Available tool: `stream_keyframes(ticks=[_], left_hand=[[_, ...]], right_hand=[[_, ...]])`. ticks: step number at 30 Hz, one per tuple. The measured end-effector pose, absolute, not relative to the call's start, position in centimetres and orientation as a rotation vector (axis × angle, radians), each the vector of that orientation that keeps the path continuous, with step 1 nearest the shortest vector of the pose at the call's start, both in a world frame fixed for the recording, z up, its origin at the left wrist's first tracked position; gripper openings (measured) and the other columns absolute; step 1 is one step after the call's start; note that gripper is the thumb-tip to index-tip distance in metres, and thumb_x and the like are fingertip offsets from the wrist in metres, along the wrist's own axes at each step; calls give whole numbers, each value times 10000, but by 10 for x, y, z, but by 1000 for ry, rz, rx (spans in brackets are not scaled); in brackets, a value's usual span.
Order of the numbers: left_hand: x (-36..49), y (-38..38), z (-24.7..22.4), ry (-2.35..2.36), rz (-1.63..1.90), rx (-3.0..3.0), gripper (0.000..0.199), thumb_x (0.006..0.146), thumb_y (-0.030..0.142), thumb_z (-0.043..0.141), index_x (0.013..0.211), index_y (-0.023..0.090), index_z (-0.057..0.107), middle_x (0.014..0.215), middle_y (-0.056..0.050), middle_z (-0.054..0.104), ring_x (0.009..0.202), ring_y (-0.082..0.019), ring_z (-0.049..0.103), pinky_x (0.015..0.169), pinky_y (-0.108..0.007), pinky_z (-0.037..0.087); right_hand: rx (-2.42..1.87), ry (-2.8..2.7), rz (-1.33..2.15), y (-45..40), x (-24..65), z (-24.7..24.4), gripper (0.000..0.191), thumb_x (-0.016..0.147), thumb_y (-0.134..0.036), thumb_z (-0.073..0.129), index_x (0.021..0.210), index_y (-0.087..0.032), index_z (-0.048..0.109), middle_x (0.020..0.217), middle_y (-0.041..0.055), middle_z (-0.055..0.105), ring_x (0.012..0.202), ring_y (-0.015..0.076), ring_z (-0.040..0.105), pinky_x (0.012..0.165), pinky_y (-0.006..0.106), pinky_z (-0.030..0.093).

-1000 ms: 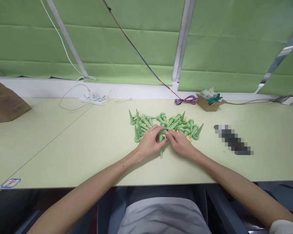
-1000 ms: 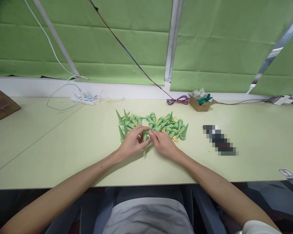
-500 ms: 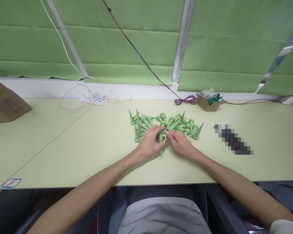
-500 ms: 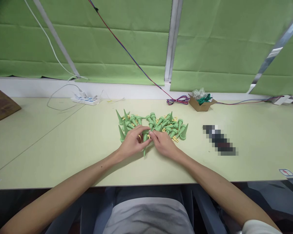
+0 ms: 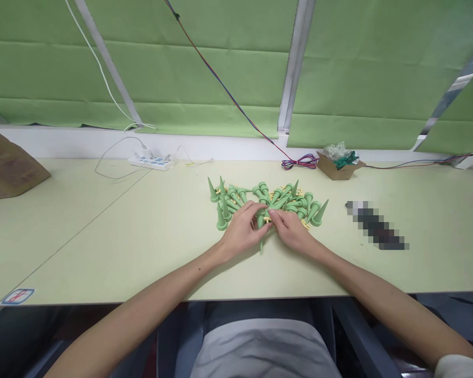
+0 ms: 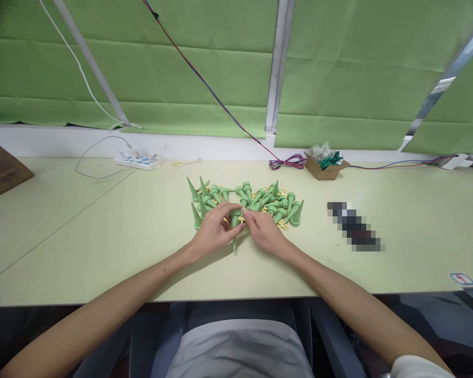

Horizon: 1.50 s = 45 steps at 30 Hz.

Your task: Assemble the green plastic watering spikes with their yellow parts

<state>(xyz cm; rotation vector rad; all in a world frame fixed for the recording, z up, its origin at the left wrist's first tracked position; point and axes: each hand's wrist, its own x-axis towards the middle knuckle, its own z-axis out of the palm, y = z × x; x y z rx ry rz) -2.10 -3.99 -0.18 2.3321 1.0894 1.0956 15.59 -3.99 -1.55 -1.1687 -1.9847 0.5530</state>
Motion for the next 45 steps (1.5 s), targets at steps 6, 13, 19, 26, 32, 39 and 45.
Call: stream_keyframes(ticks=[6, 13, 19, 26, 32, 39, 45], left_hand=[[-21, -35, 0, 1233, 1160, 2123, 312, 816, 309, 668, 1101, 190, 631, 1099, -62, 657, 666, -118, 574, 676, -279, 512], [-24, -30, 3, 1226, 1126, 1676, 432, 823, 432, 653, 1172, 189, 578, 749, -6, 662, 511, -142, 597, 540, -275, 483], [-25, -26, 0, 1155, 1175, 1605, 329, 850, 364, 612, 1120, 177, 589, 824, -25, 669, 631, -162, 665, 624, -283, 534], [-24, -25, 0, 1178, 1122, 1546, 269, 897, 242, 521, 1151, 164, 568, 839, -35, 675, 682, -175, 707, 707, -306, 563], [-23, -27, 0, 1178, 1075, 1522, 291, 903, 262, 524, 1173, 156, 549, 790, -41, 678, 645, -172, 684, 674, -317, 565], [-24, -27, -7, 1313, 1014, 1801, 345, 835, 193, 581, 1179, 172, 566, 1145, -103, 633, 680, -133, 625, 664, -303, 535], [-25, -27, -10, 1374, 1010, 2107, 295, 824, 234, 624, 1112, 169, 619, 1086, -79, 639, 756, -160, 596, 728, -319, 504]], right_hand=[[-1194, -1927, 563, -43, 156, -13, 493, 1036, -465, 276, 631, -200, 375, 561, -27, 395, 537, 130, 374, 562, 278, 285], [-1120, -2085, 604, -47, 154, -10, 425, 1024, -401, 353, 674, -189, 469, 556, -41, 422, 526, 113, 392, 570, 262, 290], [-1082, -2184, 594, -48, 153, -11, 423, 979, -441, 454, 640, -196, 390, 526, -66, 330, 494, 96, 321, 530, 252, 241], [-1152, -2083, 517, -46, 154, -12, 361, 961, -330, 467, 635, -198, 386, 534, -58, 356, 498, 99, 319, 521, 255, 242], [-1170, -1921, 429, -46, 154, -11, 376, 953, -334, 473, 617, -198, 373, 521, -56, 334, 489, 99, 296, 511, 262, 239], [-1156, -1795, 371, -44, 155, -10, 369, 963, -366, 476, 638, -193, 451, 522, -53, 351, 486, 101, 306, 506, 263, 252], [-1139, -1693, 388, -45, 156, -10, 350, 968, -398, 489, 687, -191, 513, 537, -44, 389, 488, 104, 328, 489, 258, 266]])
